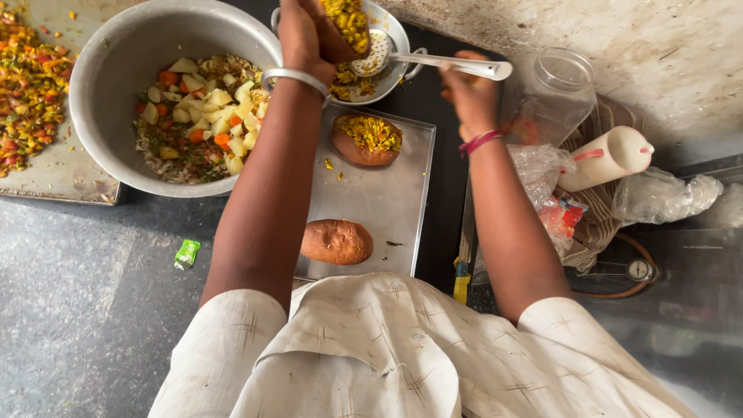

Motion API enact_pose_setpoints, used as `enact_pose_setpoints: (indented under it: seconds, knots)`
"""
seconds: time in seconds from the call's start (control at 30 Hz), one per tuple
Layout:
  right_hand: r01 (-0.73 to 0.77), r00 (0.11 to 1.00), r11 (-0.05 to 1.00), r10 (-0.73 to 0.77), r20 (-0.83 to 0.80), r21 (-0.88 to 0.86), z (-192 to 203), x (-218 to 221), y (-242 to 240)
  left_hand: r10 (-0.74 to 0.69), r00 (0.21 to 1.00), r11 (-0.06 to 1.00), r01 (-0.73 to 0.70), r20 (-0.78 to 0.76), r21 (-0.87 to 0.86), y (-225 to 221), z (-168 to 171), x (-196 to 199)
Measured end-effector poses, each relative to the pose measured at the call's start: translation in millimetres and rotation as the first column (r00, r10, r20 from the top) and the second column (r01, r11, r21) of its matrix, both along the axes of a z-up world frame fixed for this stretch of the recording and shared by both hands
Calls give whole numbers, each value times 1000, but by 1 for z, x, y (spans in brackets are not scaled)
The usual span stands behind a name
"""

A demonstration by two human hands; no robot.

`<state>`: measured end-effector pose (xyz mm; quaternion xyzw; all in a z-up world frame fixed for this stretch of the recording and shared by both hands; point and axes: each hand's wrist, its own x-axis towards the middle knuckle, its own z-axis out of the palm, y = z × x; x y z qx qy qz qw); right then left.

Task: The person cuts open bread buns using a knife, fills them with a yellow mixture using a spoon and by hand, and adds orange vegetable pieces.

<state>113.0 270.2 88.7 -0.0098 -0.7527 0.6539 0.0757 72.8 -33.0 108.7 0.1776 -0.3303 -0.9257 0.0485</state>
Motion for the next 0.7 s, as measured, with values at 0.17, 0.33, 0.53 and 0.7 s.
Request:
enact_pose_setpoints:
  seconds: [0.17,0.33,0.53,0.7]
  knots:
    - [47,999,977,-50,13,207,-38,-17,-38,3,994,1000,0,-109,24,-4,6,10]
    - [288,956,943,-273,-111,167,-51,-34,-62,-11,1000,997,13,-23,80,-4,-10,2]
    - [392,891,900,-320,-322,191,-51,-27,-1,-111,930,992,126,-351,21,-18,-46,1]
    - [331,936,868,-351,14,-369,-29,33,40,-94,992,992,101,-88,79,8,-16,27]
